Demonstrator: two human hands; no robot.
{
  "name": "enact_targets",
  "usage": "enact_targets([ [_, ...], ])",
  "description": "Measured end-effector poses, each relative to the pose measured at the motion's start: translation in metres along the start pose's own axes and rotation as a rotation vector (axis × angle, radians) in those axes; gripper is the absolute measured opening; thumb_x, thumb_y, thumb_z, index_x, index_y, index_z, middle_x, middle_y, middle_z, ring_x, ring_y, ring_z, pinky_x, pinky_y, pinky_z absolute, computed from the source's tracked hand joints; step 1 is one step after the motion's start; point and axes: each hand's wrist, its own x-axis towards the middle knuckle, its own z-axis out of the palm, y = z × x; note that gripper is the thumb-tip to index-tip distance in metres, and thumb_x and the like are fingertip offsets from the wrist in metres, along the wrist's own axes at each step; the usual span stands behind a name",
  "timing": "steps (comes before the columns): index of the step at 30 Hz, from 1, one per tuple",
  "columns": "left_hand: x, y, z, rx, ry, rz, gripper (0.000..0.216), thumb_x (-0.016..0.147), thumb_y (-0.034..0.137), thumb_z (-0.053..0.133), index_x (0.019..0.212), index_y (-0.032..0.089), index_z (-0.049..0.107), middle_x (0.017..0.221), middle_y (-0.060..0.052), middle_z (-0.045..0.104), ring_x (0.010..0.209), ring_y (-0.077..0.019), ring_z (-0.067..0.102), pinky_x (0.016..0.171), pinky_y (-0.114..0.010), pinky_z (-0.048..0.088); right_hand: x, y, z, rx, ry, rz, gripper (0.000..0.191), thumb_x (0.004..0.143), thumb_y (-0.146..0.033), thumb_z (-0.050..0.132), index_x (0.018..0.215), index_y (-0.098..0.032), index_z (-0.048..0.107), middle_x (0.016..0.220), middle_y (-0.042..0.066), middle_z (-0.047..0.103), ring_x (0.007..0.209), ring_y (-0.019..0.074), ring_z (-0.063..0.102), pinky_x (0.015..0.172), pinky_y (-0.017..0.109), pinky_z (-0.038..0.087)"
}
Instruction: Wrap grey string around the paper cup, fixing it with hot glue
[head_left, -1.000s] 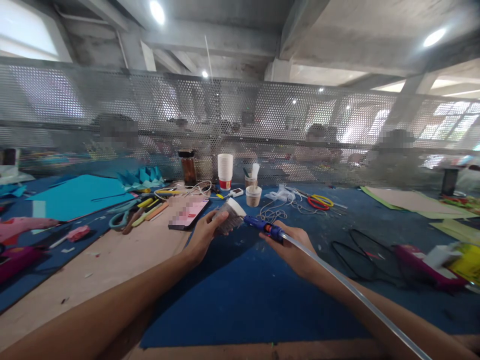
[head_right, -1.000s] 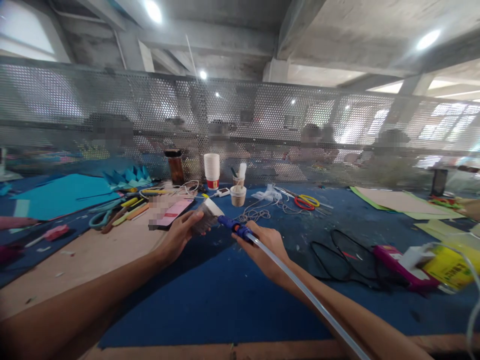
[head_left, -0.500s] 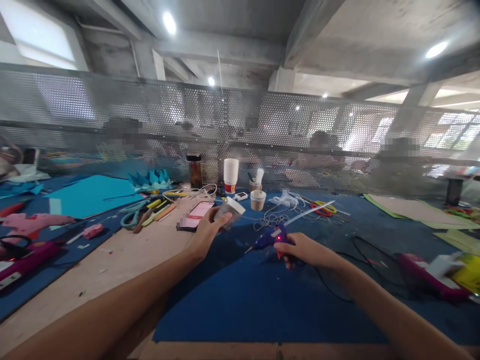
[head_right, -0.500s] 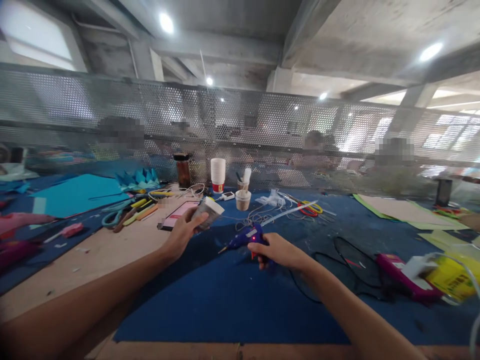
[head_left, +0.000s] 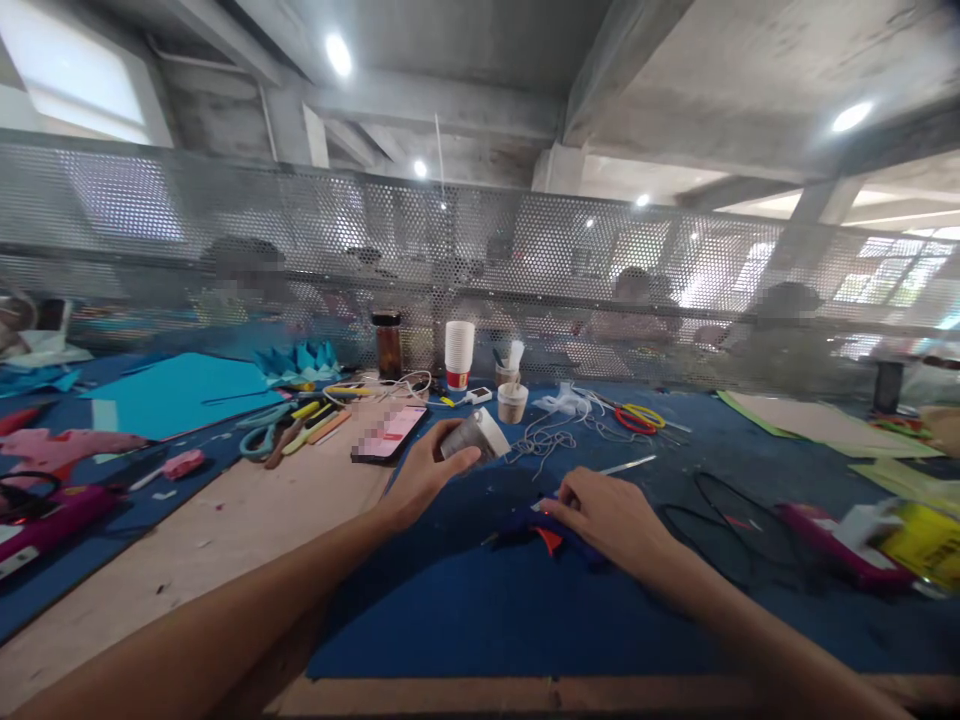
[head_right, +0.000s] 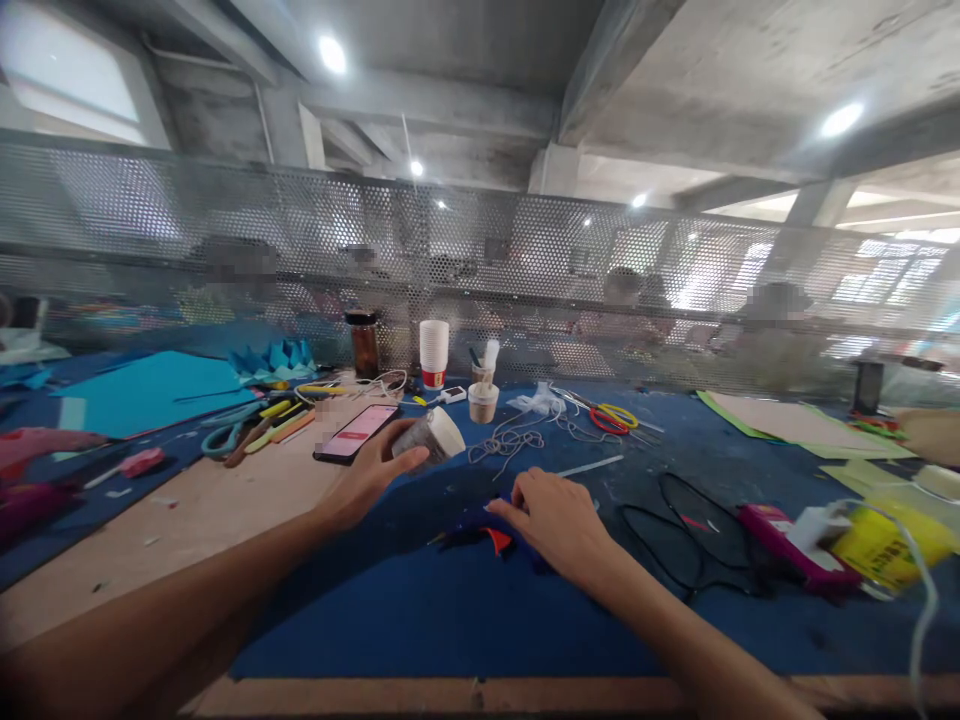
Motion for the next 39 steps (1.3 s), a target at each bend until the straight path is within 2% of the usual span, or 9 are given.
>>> enact_targets([
  [3, 0.0, -0.001, -0.001, -0.085, -0.097, -0.006, 0.062, 0.083, 0.053, 0.071, 0.133, 0.018, 0.059, 0.131, -0.012, 0.069, 0.121, -0.0338, 0.063, 0.1, -0.043, 0.05, 0.018, -0.002, -0.014, 0.18, 0.187, -0.162, 0.02, 0.104, -0.035, 0.054, 0.111, -0.024, 0.068, 0.108, 0.006, 0.075, 0.1, 0.0248, 0.07, 0.086, 0.038, 0.05],
  [5, -0.001, -0.001, -0.001, -0.162, -0.203, -0.033, 0.063, 0.082, 0.054, 0.071, 0.134, 0.02, 0.058, 0.13, -0.012, 0.068, 0.119, -0.034, 0.064, 0.094, -0.043, 0.052, 0.034, -0.005, -0.017, 0.348, 0.245, -0.306, 0.028, 0.102, -0.027, 0.055, 0.129, -0.025, 0.063, 0.126, 0.008, 0.071, 0.117, 0.0246, 0.067, 0.102, 0.042, 0.05],
  [10, -0.003, 0.002, -0.004, -0.235, -0.374, -0.103, 0.068, 0.078, 0.056, 0.075, 0.134, 0.023, 0.054, 0.122, -0.01, 0.07, 0.106, -0.0315, 0.067, 0.083, -0.039, 0.053, 0.064, -0.014, -0.005, 0.665, -0.021, -0.49, 0.055, 0.095, -0.013, 0.056, 0.147, -0.027, 0.053, 0.149, 0.008, 0.06, 0.138, 0.0246, 0.056, 0.116, 0.049, 0.044],
  [14, -0.001, 0.004, -0.008, -0.15, -0.417, -0.085, 0.068, 0.077, 0.057, 0.075, 0.132, 0.024, 0.054, 0.117, -0.008, 0.07, 0.103, -0.0301, 0.067, 0.081, -0.038, 0.052, 0.067, -0.011, -0.003, 0.717, -0.078, -0.377, 0.035, 0.094, -0.017, 0.062, 0.128, -0.02, 0.067, 0.118, 0.009, 0.075, 0.109, 0.022, 0.07, 0.099, 0.042, 0.056],
  [19, 0.002, 0.008, -0.011, 0.029, -0.443, 0.013, 0.067, 0.077, 0.056, 0.077, 0.133, 0.025, 0.058, 0.121, -0.006, 0.069, 0.106, -0.0292, 0.064, 0.088, -0.038, 0.05, 0.064, -0.003, -0.009, 0.798, -0.115, -0.301, 0.011, 0.095, -0.023, 0.062, 0.102, -0.018, 0.07, 0.088, 0.003, 0.072, 0.08, 0.0157, 0.068, 0.08, 0.034, 0.057],
  [24, 0.0, 0.012, -0.012, 0.141, -0.454, 0.089, 0.064, 0.08, 0.055, 0.076, 0.134, 0.026, 0.06, 0.128, -0.006, 0.066, 0.115, -0.0307, 0.062, 0.097, -0.039, 0.047, 0.063, 0.001, -0.007, 0.821, -0.144, -0.21, 0.017, 0.099, -0.032, 0.06, 0.106, -0.018, 0.067, 0.081, 0.0, 0.066, 0.058, 0.0104, 0.059, 0.063, 0.029, 0.052],
  [28, 0.0, 0.012, -0.013, 0.152, -0.438, 0.109, 0.068, 0.08, 0.055, 0.078, 0.138, 0.027, 0.057, 0.132, -0.007, 0.064, 0.122, -0.0325, 0.059, 0.101, -0.04, 0.045, 0.062, 0.002, 0.0, 0.729, -0.141, -0.273, 0.031, 0.099, -0.031, 0.059, 0.126, -0.02, 0.066, 0.101, 0.005, 0.07, 0.076, 0.0148, 0.065, 0.074, 0.032, 0.054],
  [32, 0.0, 0.012, -0.014, 0.047, -0.486, 0.049, 0.08, 0.076, 0.058, 0.079, 0.144, 0.027, 0.049, 0.124, -0.008, 0.068, 0.112, -0.0319, 0.064, 0.092, -0.04, 0.049, 0.062, 0.0, 0.007, 0.75, -0.119, -0.323, 0.024, 0.09, -0.028, 0.07, 0.113, -0.019, 0.072, 0.116, 0.008, 0.07, 0.1, 0.0203, 0.067, 0.091, 0.037, 0.053],
  [39, 0.001, 0.015, -0.015, 0.001, -0.517, 0.028, 0.076, 0.076, 0.057, 0.079, 0.142, 0.028, 0.053, 0.13, -0.007, 0.068, 0.112, -0.0303, 0.064, 0.093, -0.038, 0.051, 0.06, -0.001, 0.003, 0.965, -0.204, -0.164, 0.02, 0.088, -0.036, 0.074, 0.094, -0.018, 0.068, 0.073, -0.001, 0.068, 0.063, 0.0132, 0.065, 0.063, 0.027, 0.051],
])
